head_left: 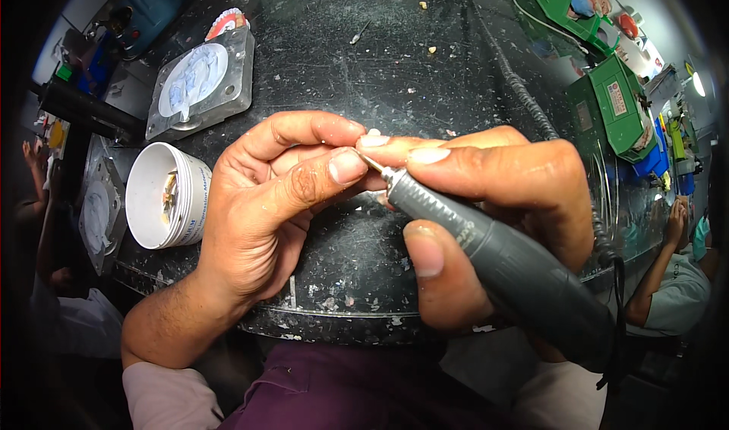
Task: The person uses a rotary tool to sand a dental prosthetic by hand. They hold the prosthetic between their fingers and apply the spinning bit to its surfaces, then put the tool down to handle small fragments on the workbench.
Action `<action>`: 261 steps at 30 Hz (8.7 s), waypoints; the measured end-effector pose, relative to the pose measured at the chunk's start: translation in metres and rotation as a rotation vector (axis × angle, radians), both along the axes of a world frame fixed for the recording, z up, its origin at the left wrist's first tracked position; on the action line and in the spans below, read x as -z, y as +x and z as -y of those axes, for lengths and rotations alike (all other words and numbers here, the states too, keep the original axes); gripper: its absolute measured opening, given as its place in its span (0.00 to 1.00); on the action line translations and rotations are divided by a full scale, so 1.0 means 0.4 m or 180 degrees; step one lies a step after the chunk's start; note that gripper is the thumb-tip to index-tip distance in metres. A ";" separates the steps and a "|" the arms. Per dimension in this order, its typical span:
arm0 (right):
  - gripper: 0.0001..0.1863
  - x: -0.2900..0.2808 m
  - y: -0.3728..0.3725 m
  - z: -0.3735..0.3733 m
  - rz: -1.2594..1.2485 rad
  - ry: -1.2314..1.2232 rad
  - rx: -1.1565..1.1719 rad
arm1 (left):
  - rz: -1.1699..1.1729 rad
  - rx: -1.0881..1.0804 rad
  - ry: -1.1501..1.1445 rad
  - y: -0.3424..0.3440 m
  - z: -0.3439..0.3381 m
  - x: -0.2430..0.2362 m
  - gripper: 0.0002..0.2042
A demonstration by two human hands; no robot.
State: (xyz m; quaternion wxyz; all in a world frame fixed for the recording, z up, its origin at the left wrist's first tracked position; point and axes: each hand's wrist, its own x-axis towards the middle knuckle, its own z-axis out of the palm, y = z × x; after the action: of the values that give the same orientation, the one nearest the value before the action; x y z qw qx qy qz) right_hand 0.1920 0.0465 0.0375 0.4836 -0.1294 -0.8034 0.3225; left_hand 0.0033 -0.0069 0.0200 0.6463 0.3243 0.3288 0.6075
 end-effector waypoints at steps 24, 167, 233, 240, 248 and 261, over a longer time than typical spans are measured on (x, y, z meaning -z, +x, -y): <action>0.18 -0.004 0.005 0.032 -0.0466 -0.0218 -0.0157 | 0.0817 0.0267 0.0546 0.012 -0.008 -0.001 0.12; 0.18 -0.001 0.004 0.001 -0.0118 0.0478 -0.0416 | 0.1248 0.0166 0.0653 0.023 0.012 -0.004 0.10; 0.16 -0.024 -0.022 0.013 -0.0178 -0.0083 -0.0142 | -0.0011 -0.0431 0.0589 0.041 0.004 -0.022 0.14; 0.16 -0.020 -0.008 0.008 0.0162 0.0013 -0.0185 | -0.0047 -0.0306 0.0541 0.029 0.005 -0.013 0.16; 0.19 -0.029 -0.004 -0.018 -0.0006 0.0278 -0.0395 | -0.0099 -0.0057 0.0608 0.017 0.003 -0.002 0.15; 0.18 0.003 -0.038 0.022 -0.0864 -0.0036 0.0182 | 0.0387 0.0530 0.0122 -0.005 0.013 0.023 0.20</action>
State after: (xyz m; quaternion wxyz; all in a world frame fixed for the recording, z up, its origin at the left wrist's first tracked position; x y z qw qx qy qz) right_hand 0.1769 0.0378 0.0364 0.5960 -0.1101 -0.7248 0.3277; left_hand 0.0015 -0.0121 0.0106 0.7069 0.3254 0.2492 0.5765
